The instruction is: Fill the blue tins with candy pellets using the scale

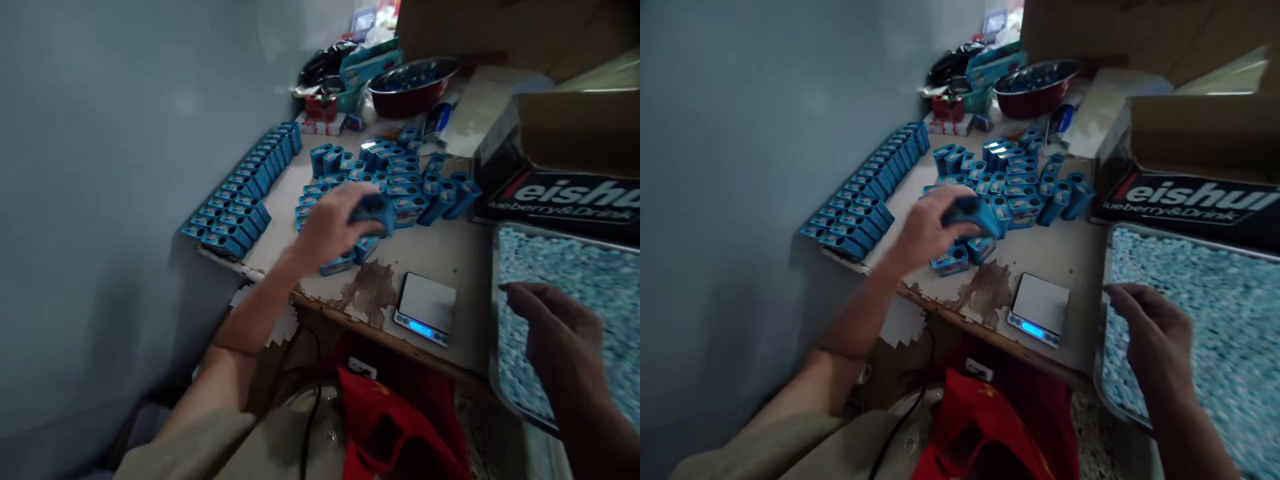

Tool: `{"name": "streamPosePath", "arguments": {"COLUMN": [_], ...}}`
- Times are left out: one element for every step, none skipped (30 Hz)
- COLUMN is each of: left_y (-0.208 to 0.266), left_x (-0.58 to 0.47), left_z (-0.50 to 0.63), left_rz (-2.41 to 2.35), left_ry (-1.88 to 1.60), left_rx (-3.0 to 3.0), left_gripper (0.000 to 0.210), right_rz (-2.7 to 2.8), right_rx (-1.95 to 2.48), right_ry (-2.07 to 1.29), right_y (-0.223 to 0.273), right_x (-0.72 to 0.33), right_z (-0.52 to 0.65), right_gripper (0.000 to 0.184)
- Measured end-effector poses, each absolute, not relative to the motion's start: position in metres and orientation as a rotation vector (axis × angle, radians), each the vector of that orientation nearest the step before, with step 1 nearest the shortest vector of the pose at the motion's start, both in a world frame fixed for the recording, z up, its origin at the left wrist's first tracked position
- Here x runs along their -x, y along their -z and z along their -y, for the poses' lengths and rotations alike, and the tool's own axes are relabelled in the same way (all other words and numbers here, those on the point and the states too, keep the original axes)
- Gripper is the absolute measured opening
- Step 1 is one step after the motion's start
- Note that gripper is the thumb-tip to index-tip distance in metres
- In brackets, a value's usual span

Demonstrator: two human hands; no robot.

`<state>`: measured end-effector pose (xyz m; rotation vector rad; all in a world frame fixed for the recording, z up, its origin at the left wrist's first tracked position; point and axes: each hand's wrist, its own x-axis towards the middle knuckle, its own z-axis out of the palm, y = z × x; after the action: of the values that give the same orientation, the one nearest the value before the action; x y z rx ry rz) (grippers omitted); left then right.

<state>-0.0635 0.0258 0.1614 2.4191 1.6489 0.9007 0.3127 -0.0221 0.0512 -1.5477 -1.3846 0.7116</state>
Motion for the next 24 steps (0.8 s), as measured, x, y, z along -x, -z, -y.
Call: {"name": "streamPosePath", "arguments": {"left_y": [-0.172, -0.180, -0.185, -0.187, -0.186, -0.181, -0.174, -0.164, -0.153, -0.143, -0.132, -0.123, -0.116, -0.109, -0.103, -0.098, -0.093, -0.088, -0.083, -0.079, -0.075, -0.072, -0.069, -0.067], "left_x": [0.097, 0.131, 0.165, 0.197, 0.226, 0.252, 0.275, 0.293, 0.309, 0.321, 0.330, 0.337, 0.341, 0.344, 0.345, 0.344, 0.343, 0.341, 0.340, 0.339, 0.338, 0.339, 0.341, 0.342], "left_z": [-0.041, -0.059, -0.078, -0.096, -0.113, -0.128, -0.140, -0.149, -0.155, -0.158, -0.159, -0.157, -0.155, -0.152, -0.149, -0.147, -0.146, -0.146, -0.147, -0.150, -0.153, -0.157, -0.161, -0.165], "left_rz": [-1.745, -1.846, -1.943, -2.020, -2.074, -2.073, -2.013, -1.958, -1.919, -1.900, -1.903, -1.919, -1.938, -1.949, -1.954, -1.972, -2.002, -2.049, -2.112, -2.181, -2.243, -2.284, -2.293, -2.285], "left_ry": [-0.919, -0.905, -0.883, -0.813, -0.739, -0.683, -0.630, -0.595, -0.538, -0.475, -0.418, -0.371, -0.346, -0.339, -0.352, -0.377, -0.389, -0.390, -0.380, -0.355, -0.326, -0.300, -0.290, -0.319], "left_rx": [-2.397, -2.358, -2.309, -2.248, -2.178, -2.119, -2.084, -2.044, -2.014, -1.998, -1.990, -1.991, -2.001, -2.014, -2.029, -2.045, -2.070, -2.099, -2.125, -2.142, -2.152, -2.149, -2.136, -2.126], "left_gripper": [0.044, 0.047, 0.049, 0.053, 0.056, 0.056, 0.056, 0.056, 0.056, 0.055, 0.053, 0.049, 0.043, 0.036, 0.030, 0.028, 0.029, 0.031, 0.032, 0.032, 0.029, 0.026, 0.022, 0.019], "right_rz": [1.389, 1.410, 1.451, 1.522, 1.618, 1.729, 1.860, 1.994, 2.122, 2.252, 2.373, 2.482, 2.586, 2.672, 2.740, 2.790, 2.821, 2.835, 2.839, 2.839, 2.840, 2.833, 2.818, 2.787], "right_rx": [1.554, 1.542, 1.509, 1.460, 1.392, 1.303, 1.207, 1.105, 1.012, 0.968, 0.961, 0.967, 1.002, 1.059, 1.138, 1.236, 1.336, 1.423, 1.486, 1.519, 1.527, 1.529, 1.538, 1.562], "right_ry": [-0.752, -0.780, -0.787, -0.784, -0.777, -0.764, -0.748, -0.733, -0.702, -0.653, -0.590, -0.522, -0.451, -0.381, -0.317, -0.263, -0.228, -0.215, -0.226, -0.257, -0.301, -0.346, -0.387, -0.421], "right_y": [-0.048, -0.045, -0.044, -0.044, -0.045, -0.048, -0.051, -0.055, -0.059, -0.062, -0.065, -0.067, -0.069, -0.071, -0.072, -0.074, -0.075, -0.077, -0.080, -0.082, -0.085, -0.089, -0.092, -0.096], "right_x": [-0.307, -0.300, -0.291, -0.281, -0.269, -0.255, -0.240, -0.223, -0.205, -0.188, -0.171, -0.156, -0.142, -0.130, -0.120, -0.112, -0.105, -0.099, -0.095, -0.092, -0.090, -0.091, -0.094, -0.100], "right_z": [0.021, 0.019, 0.016, 0.013, 0.010, 0.006, 0.002, -0.002, -0.006, -0.010, -0.014, -0.017, -0.018, -0.019, -0.019, -0.018, -0.017, -0.016, -0.014, -0.013, -0.012, -0.012, -0.011, -0.010], "right_gripper": [0.017, 0.019, 0.020, 0.020, 0.018, 0.015, 0.015, 0.016, 0.019, 0.024, 0.029, 0.032, 0.032, 0.030, 0.028, 0.028, 0.028, 0.029, 0.030, 0.031, 0.032, 0.032, 0.031, 0.029]}}
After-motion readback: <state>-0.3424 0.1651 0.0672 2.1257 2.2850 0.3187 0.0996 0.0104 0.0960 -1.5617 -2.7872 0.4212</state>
